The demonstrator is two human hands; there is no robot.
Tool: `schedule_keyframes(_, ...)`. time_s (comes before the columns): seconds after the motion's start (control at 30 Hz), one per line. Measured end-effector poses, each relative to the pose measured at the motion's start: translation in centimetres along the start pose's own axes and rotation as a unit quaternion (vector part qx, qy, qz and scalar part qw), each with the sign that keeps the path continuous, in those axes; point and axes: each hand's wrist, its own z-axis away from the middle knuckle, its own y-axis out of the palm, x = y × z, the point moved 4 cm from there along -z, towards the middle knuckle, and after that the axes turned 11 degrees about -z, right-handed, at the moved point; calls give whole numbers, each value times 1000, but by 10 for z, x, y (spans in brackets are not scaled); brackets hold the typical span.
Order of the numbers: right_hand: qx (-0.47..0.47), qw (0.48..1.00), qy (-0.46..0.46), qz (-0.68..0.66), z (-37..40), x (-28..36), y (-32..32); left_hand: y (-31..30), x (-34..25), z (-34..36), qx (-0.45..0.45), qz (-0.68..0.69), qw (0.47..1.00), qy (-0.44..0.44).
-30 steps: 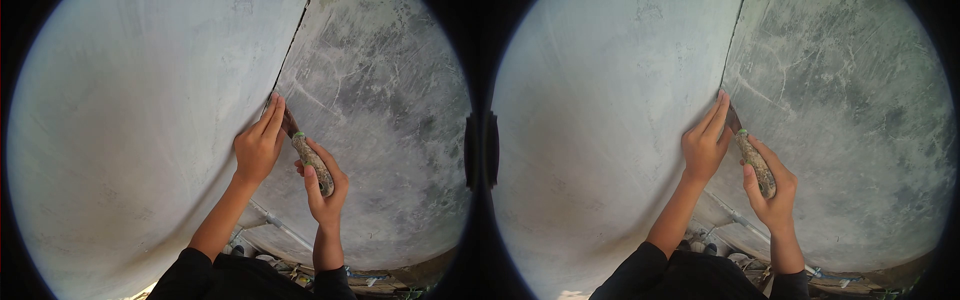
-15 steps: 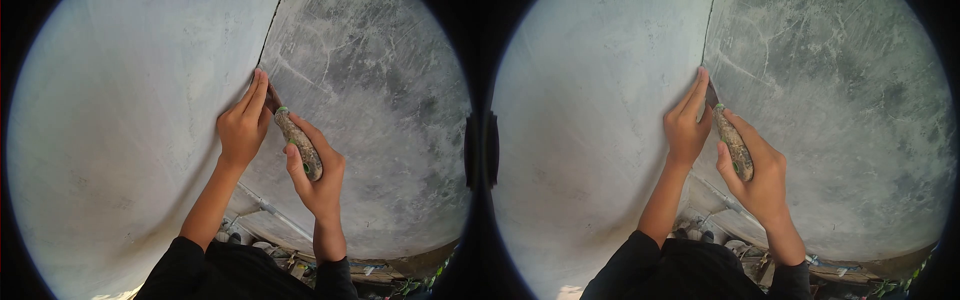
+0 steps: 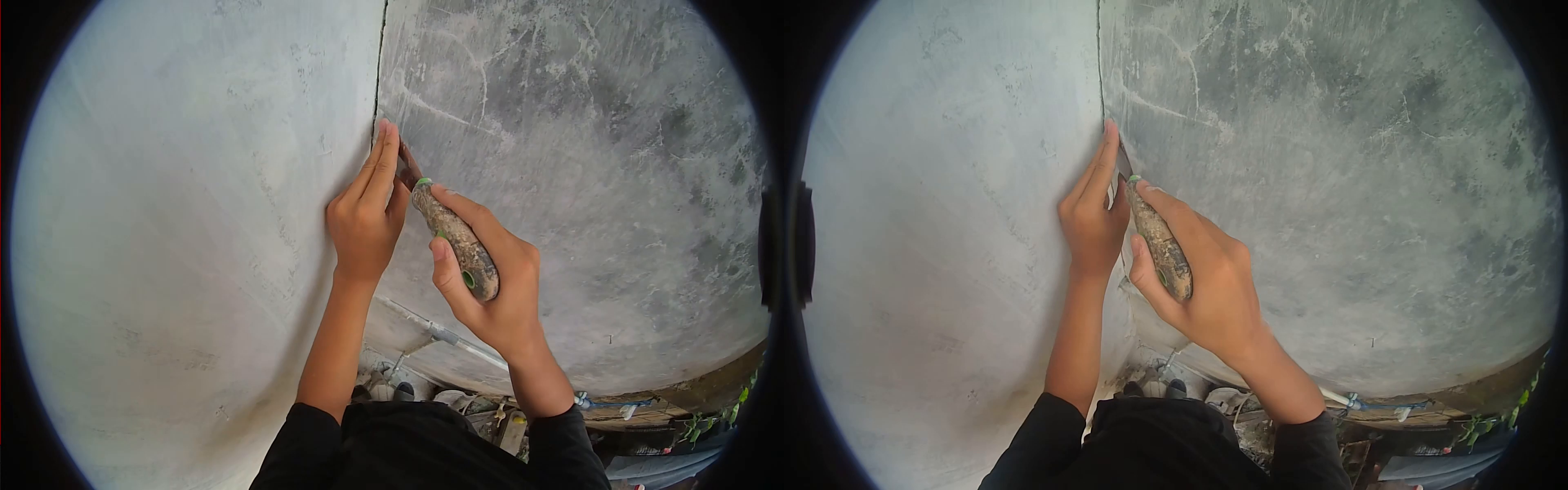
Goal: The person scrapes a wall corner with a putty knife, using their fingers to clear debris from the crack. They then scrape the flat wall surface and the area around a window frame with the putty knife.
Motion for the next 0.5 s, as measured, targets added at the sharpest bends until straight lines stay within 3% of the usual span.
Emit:
schedule_keyframes(0.07,-22,998,-54,-14,-1,-4,1,3,2,-4,7,15,1000,-14)
schedule_keyframes(0.2,38,995,69,-64,-1,-4,-18,-2,-6,0,59,7,998,-31)
schedule_keyframes(0.3,125,986,101,42,-7,3,-29,2,-2,-1,35,-15,999,-1)
schedule_keyframes(0.4,130,974,150,106,-11,12,-23,3,-2,2,60,-1,998,-13)
schedule_keyframes(0.5,143,956,96,237,-9,19,-9,4,-1,5,91,-9,995,-38)
